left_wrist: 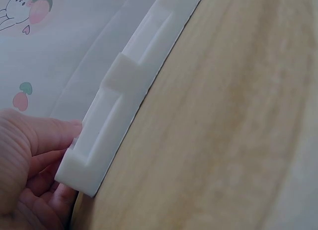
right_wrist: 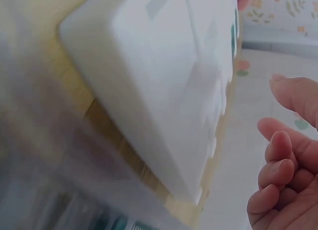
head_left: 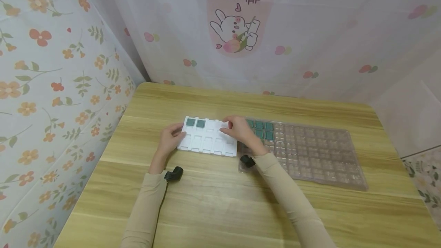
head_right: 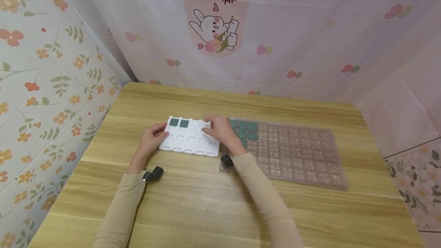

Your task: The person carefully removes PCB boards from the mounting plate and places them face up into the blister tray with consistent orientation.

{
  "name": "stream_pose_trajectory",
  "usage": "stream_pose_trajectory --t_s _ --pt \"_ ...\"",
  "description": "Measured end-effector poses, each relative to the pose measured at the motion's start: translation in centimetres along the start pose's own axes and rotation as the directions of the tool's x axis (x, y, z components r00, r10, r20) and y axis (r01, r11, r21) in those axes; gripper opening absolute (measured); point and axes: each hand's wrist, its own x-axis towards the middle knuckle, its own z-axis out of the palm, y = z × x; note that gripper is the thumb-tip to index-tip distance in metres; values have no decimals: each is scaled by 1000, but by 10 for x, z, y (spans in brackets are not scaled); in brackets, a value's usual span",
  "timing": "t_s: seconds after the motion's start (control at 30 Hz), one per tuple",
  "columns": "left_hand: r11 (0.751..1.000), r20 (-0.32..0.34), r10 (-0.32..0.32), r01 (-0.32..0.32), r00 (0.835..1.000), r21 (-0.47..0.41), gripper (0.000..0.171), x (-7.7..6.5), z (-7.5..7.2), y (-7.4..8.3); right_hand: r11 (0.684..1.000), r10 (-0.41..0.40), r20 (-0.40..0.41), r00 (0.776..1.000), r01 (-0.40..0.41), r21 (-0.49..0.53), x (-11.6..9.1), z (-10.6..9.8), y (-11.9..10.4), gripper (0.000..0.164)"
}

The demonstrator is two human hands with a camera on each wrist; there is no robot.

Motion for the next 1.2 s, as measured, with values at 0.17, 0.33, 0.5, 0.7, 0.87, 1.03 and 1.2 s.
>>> stream_pose_trajectory --t_s 0.17,0.33,0.5,0.7,0.87,1.03,1.2 --pt "1000 1 9 -9 1000 -3 38 1 0 -2 1000 -12 -16 1000 12 -1 5 5 -6 31" --pt "1000 -2 3 -3 1000 -2 38 1 0 0 1000 -6 17 1000 6 14 9 10 -14 30" --pt "1000 -1 -2 2 1000 -8 38 2 0 0 1000 -1 41 999 0 24 15 15 -19 30" --pt "1000 -2 2 -2 1000 -4 38 1 0 1 1000 6 60 998 -7 22 24 20 -24 31" --pt "1000 -4 12 -12 1000 -1 38 0 0 2 1000 14 72 997 -16 22 29 23 -28 31" --pt "1000 -4 12 -12 1000 2 38 0 0 2 999 26 83 996 -29 27 33 27 -31 30" --pt "1000 -3 7 -8 1000 -11 38 0 -1 1 998 56 98 994 -57 9 38 33 -35 30"
